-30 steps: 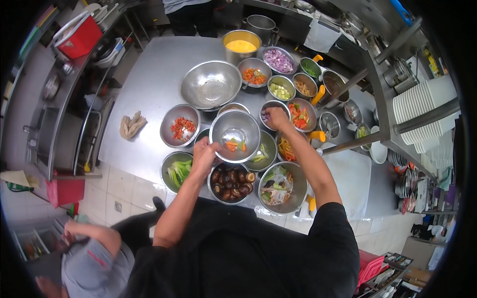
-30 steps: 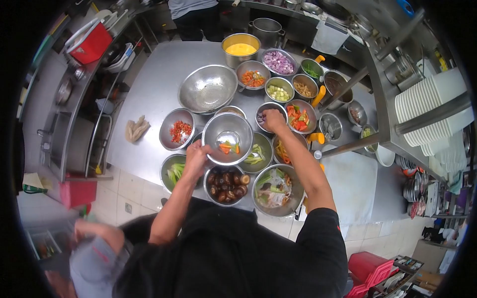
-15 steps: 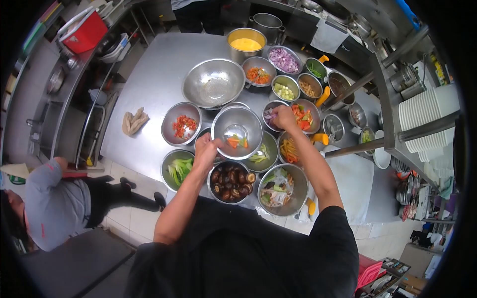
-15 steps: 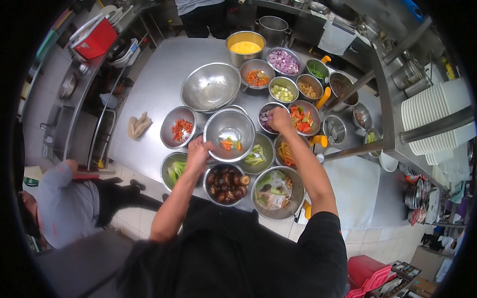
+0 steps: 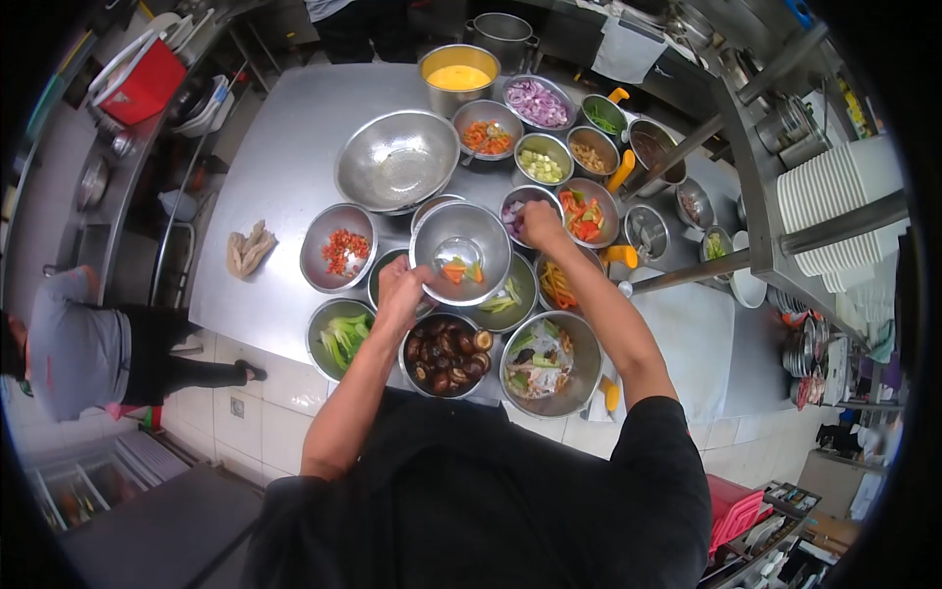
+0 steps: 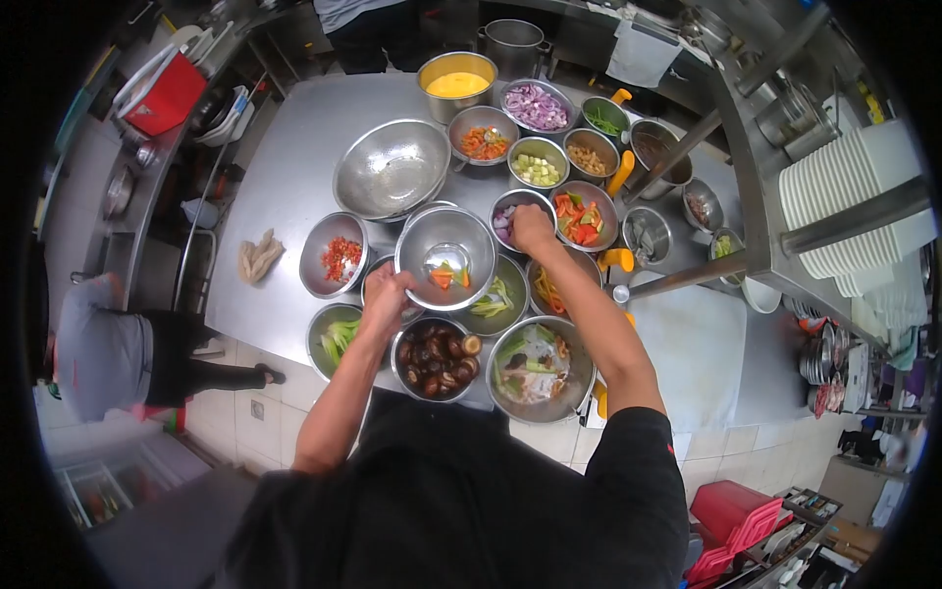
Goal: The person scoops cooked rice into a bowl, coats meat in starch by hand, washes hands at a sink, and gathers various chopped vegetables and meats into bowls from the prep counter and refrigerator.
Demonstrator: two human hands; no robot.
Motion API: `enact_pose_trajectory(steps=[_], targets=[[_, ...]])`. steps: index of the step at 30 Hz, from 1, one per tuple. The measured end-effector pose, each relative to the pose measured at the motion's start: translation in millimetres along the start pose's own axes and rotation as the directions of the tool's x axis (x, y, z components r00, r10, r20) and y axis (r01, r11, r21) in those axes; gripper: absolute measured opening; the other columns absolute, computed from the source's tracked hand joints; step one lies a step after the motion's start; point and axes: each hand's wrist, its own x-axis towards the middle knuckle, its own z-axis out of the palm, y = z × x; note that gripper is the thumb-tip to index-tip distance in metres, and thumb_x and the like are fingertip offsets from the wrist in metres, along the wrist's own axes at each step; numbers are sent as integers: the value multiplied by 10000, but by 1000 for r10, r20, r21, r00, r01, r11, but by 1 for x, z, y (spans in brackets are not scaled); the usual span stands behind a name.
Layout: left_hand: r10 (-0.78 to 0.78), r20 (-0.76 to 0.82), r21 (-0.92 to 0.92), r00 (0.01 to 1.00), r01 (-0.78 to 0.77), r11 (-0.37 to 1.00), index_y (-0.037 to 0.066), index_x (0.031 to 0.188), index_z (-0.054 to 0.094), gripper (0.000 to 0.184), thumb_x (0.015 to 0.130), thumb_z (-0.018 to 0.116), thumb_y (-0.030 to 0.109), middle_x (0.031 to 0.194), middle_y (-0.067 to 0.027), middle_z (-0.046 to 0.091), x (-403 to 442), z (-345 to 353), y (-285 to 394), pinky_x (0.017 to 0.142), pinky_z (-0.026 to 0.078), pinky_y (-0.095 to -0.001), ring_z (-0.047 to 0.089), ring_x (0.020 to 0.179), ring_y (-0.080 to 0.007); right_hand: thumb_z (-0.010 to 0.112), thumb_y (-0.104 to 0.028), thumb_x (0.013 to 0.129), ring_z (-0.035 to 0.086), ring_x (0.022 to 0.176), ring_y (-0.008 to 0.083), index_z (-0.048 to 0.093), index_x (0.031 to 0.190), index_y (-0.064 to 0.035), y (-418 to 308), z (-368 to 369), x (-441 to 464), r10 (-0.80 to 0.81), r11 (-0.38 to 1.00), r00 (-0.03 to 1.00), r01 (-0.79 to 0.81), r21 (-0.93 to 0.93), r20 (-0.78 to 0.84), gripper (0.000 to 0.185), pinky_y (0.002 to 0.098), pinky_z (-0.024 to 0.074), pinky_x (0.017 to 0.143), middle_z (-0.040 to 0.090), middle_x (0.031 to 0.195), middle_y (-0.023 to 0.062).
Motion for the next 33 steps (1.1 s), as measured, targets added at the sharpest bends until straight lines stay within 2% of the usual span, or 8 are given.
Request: enact_pose_trajectory(steps=[8, 12, 15, 17, 18, 26, 29, 33], targets=[[41, -54, -10, 998, -41, 999, 8, 791, 548, 105, 690, 537, -21, 641, -39, 541, -4, 4, 7, 388, 405, -240, 464, 447, -103, 708, -120, 640, 673, 666, 278, 740, 777, -87, 8, -22, 3, -62, 990, 992, 74, 117, -110, 144, 350, 547, 680, 675, 746, 174], [38, -36, 30, 999, -37, 999, -24, 801, 549, 110, 694, 554, 3, 687, -86, 570, -6, 0, 11, 406, 449, -271, 533, 509, -153, 720, -151, 651, 672, 675, 203, 742, 828, -104, -20, -83, -28, 147, 790, 987, -153, 594, 59, 184, 316, 535, 686, 686, 695, 101], [34, 5, 17, 999, -35, 999, -38, 809, 554, 126, 693, 560, 11, 706, -102, 583, -1, 5, 5, 421, 478, -283, 572, 539, -175, 726, -153, 701, 659, 739, 167, 720, 872, -53, -52, -91, -52, -172, 771, 965, 256, 584, -196, 197, 281, 512, 713, 691, 799, 91], [29, 25, -3, 999, -29, 1000, -24, 807, 555, 124, 684, 555, -3, 685, -76, 567, -1, 13, 5, 415, 425, -262, 524, 508, -145, 744, -137, 722, 636, 855, 150, 699, 928, -38, -92, -110, -81, -295, 844, 954, 233, 483, 54, 232, 267, 493, 749, 676, 917, 66], [22, 31, -13, 999, -22, 1000, -8, 803, 554, 126, 677, 550, -15, 664, -52, 550, -5, 18, 9, 408, 371, -241, 477, 478, -117, 736, -161, 733, 638, 892, 229, 688, 944, -36, -87, -86, -80, -536, 732, 829, 550, 401, -158, 250, 330, 497, 762, 662, 961, 115], [27, 33, -26, 999, -26, 999, 10, 827, 570, 171, 665, 548, -40, 666, -22, 555, -9, 19, 8, 425, 302, -209, 450, 489, -74, 682, -86, 727, 631, 827, 320, 683, 885, -15, -111, -104, -93, -437, 881, 888, 390, 268, 144, 173, 387, 501, 762, 656, 904, 157], [44, 22, -38, 999, -43, 998, -11, 821, 575, 158, 669, 546, -44, 689, -43, 573, -6, 18, 7, 461, 349, -222, 487, 527, -92, 661, -78, 742, 637, 757, 305, 685, 857, -22, -97, -95, -77, -629, 599, 709, 703, 383, -319, 130, 388, 511, 714, 660, 808, 144], [30, 22, -31, 999, -29, 999, -40, 806, 586, 136, 677, 545, -43, 716, -72, 599, 0, 10, -3, 532, 423, -251, 539, 583, -122, 631, -65, 752, 653, 836, 281, 699, 934, -71, -39, -121, 1, -231, 840, 908, 368, 398, -350, 194, 352, 514, 743, 669, 935, 149]])
